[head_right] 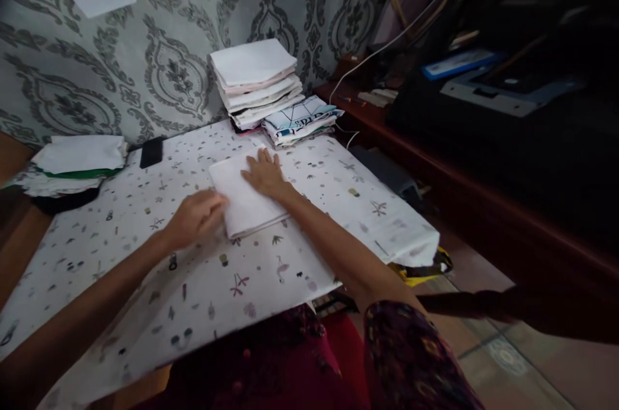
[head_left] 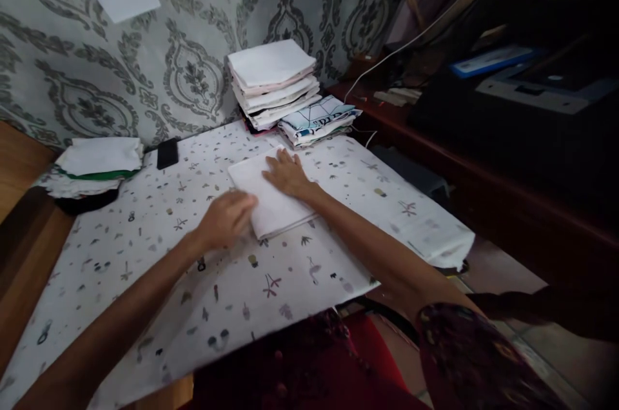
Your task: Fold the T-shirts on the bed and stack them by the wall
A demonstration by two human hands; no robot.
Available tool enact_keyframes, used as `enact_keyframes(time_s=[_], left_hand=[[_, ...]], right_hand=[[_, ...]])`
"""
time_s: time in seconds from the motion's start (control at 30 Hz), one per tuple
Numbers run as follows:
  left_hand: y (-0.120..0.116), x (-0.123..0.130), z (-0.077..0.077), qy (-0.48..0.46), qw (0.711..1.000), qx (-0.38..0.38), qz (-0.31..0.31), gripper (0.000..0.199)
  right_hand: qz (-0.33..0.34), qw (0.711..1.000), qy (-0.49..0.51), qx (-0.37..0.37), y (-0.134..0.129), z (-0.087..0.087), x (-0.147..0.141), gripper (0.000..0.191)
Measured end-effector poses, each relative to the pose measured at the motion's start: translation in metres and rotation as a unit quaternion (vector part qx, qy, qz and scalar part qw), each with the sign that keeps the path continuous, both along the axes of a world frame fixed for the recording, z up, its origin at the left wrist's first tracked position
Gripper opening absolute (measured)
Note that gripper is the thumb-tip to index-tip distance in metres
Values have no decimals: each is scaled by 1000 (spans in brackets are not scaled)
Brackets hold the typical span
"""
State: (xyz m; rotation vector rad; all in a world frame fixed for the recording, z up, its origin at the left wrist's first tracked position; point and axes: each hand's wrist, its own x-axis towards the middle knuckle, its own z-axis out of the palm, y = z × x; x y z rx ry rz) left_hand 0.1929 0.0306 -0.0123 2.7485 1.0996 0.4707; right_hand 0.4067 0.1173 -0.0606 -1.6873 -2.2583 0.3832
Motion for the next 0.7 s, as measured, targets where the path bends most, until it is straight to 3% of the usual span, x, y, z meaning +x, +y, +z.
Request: enact_keyframes(time_s=[0.1, 0.2, 0.33, 0.47, 0.7], left_hand=[[-60, 6, -9, 131, 989, 25, -66, 33], [-86, 14, -16, 247, 967, 51, -32, 40], [-88, 26, -12, 320, 944, 79, 21, 47], [-86, 36, -6, 353, 932, 70, 44, 39], [-92, 34, -18, 345, 934, 94, 15, 32]], right_hand=[[48, 998, 13, 31, -11, 8, -8, 54], [96, 995, 15, 4, -23, 15, -19, 55], [105, 993, 2, -48, -33, 17, -26, 60], [99, 994, -12, -52, -34, 16, -26, 62], [87, 995, -4, -55, -31, 13, -27, 64]])
